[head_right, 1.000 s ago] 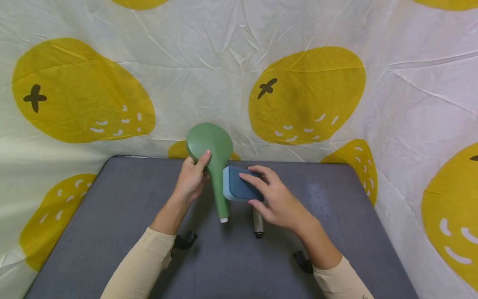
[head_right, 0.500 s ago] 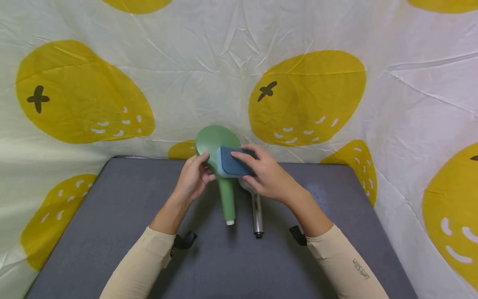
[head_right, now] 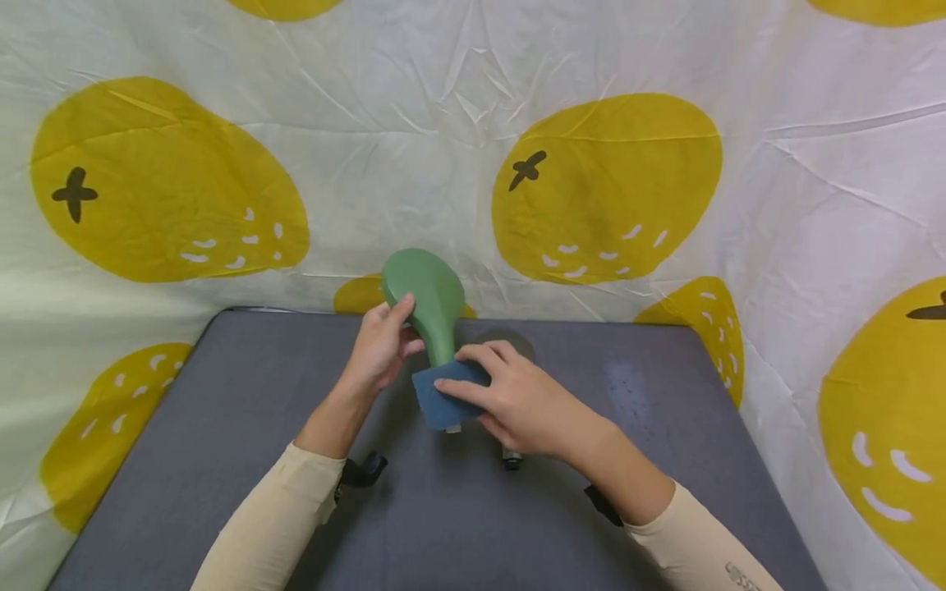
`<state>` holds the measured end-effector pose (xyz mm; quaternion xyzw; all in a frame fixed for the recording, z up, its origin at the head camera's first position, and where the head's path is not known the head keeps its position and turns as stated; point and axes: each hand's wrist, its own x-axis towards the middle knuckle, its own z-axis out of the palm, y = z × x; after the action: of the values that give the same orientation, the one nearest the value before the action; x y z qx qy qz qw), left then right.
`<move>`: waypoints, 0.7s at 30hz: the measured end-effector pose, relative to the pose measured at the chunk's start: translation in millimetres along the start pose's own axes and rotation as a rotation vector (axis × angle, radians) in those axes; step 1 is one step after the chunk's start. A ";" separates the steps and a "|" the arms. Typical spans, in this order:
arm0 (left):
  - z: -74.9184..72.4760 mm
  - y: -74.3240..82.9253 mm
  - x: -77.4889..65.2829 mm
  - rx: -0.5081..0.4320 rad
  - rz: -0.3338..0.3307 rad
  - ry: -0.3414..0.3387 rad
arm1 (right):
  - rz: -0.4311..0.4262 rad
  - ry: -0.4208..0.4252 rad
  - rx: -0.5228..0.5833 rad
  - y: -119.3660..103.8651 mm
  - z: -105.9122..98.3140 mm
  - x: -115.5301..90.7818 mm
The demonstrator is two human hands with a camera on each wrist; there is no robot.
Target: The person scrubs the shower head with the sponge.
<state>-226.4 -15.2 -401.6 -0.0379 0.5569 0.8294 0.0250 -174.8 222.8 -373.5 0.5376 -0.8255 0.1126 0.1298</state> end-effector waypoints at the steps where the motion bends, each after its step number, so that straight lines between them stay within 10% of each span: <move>1: 0.2 0.2 0.1 0.001 0.006 0.005 | -0.014 -0.014 -0.007 -4.3 0.7 -1.6; 9: 0.3 2.5 -2.3 0.062 0.020 0.005 | -0.049 -0.054 -0.079 -20.7 -1.7 -3.2; 21: 2.9 1.4 -5.2 0.001 0.029 -0.016 | 0.151 0.103 0.042 17.4 5.3 9.2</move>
<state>-221.5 -13.1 -398.7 -0.0230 0.5575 0.8297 0.0173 -194.8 220.1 -376.2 0.4698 -0.8535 0.1668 0.1519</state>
